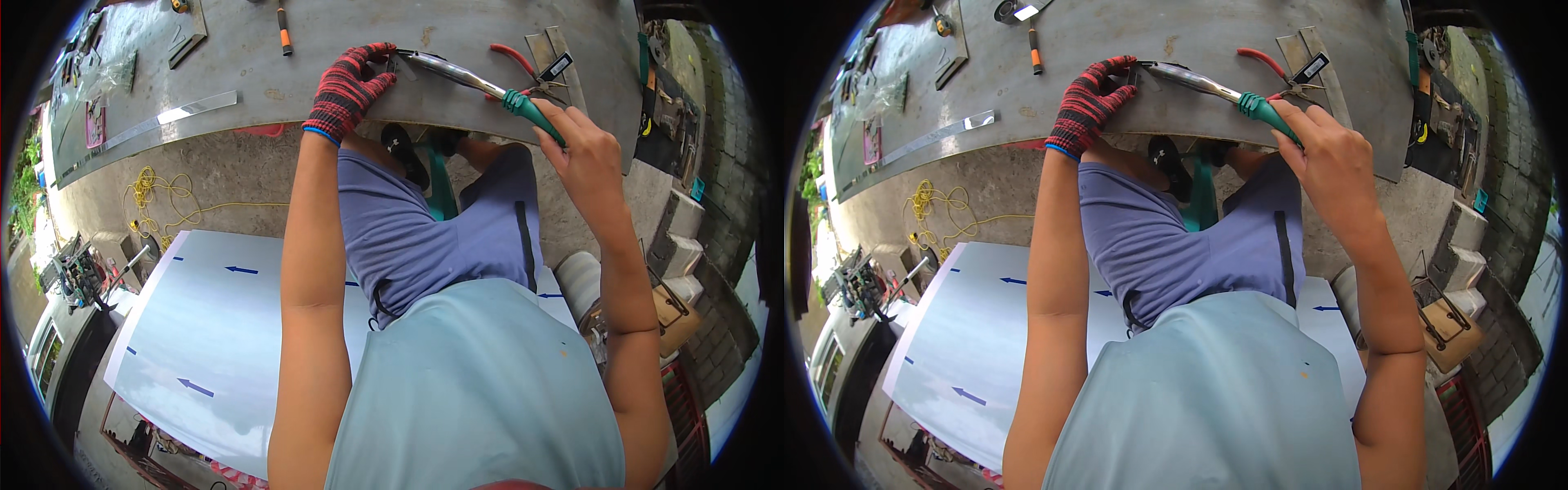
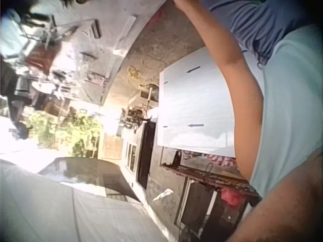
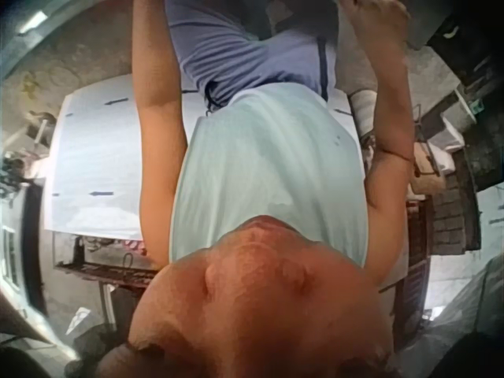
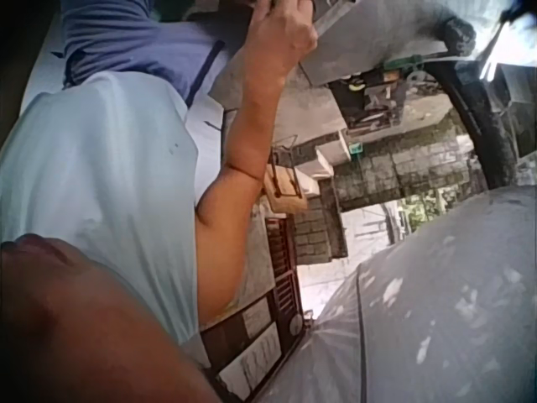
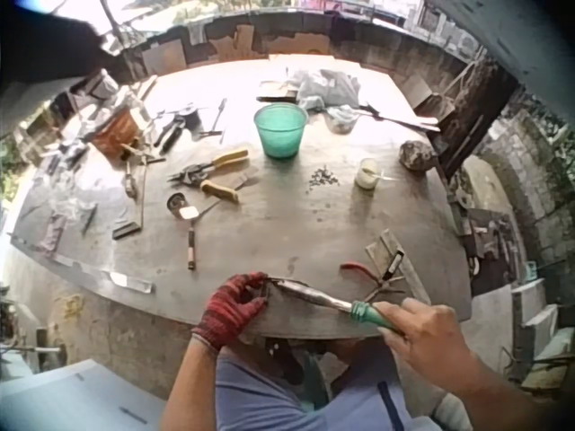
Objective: Soldering a metal component at a workbench.
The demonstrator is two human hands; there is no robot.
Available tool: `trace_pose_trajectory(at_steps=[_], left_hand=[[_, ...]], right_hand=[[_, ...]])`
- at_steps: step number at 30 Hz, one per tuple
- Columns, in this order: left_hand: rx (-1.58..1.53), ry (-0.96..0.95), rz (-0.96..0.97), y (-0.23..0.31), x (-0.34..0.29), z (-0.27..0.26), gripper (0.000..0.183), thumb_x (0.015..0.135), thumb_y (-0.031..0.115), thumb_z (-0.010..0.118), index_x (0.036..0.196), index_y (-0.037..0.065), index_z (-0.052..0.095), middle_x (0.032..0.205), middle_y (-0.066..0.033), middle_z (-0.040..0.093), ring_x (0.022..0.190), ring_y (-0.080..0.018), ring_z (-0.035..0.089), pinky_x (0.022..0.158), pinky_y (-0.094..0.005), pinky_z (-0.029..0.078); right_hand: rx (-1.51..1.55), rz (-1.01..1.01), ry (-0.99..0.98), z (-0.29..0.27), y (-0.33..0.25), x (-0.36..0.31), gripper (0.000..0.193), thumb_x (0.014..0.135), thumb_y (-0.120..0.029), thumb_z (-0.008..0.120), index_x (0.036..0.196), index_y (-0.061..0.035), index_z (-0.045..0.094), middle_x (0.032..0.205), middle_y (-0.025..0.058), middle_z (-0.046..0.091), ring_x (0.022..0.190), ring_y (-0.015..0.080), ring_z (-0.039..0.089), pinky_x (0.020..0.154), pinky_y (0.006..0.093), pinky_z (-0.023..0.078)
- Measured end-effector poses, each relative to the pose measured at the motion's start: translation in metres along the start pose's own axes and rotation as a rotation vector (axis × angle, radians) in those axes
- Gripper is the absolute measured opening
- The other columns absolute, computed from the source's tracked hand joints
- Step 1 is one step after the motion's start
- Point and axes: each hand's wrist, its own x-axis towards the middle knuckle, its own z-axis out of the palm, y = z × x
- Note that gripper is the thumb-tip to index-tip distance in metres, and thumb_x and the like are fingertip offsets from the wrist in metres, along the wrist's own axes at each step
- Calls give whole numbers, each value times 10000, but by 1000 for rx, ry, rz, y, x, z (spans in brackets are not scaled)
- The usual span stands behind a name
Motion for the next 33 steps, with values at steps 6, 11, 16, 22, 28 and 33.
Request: trace_pose_trajectory(at_steps=[6,11,16,22,28,33], left_hand=[[-15,-10,-14,-4,2,0,513,893,169,834,1390,219,713,1122,-14,753,938,-130,684,897,-314,577],[-47,-13,-37,-4,3,2,512,864,171,832,1362,242,732,1195,-30,726,961,-186,682,944,-345,584],[-53,-19,-32,-8,4,2,512,865,185,838,1362,251,733,1204,-28,728,966,-187,684,947,-346,585],[-12,-18,-3,-4,3,3,536,894,136,833,1409,216,705,1179,-26,734,938,-137,671,925,-318,570],[-41,-23,2,-5,3,3,534,894,129,834,1407,208,707,1178,-37,732,932,-140,668,927,-324,570],[-36,-29,-19,-2,4,3,537,893,132,836,1408,208,706,1179,-43,736,945,-142,672,929,-328,573]], right_hand=[[-4,-11,-2,0,1,2,389,959,-196,746,1344,-194,686,828,89,578,686,309,638,639,436,511],[-7,-13,-6,1,4,3,389,956,-200,751,1339,-193,687,828,82,581,689,305,641,637,431,513],[-16,-45,0,0,7,4,376,959,-201,749,1328,-191,684,838,81,590,697,304,653,640,430,520],[-55,-29,-6,2,6,6,376,960,-204,749,1330,-193,682,843,83,595,705,309,661,647,437,528],[-100,-22,1,0,2,6,385,958,-215,753,1337,-201,688,841,78,584,696,298,660,646,428,536],[-204,-74,72,0,-2,4,408,944,-208,768,1348,-216,705,843,55,569,696,248,657,631,394,537]])
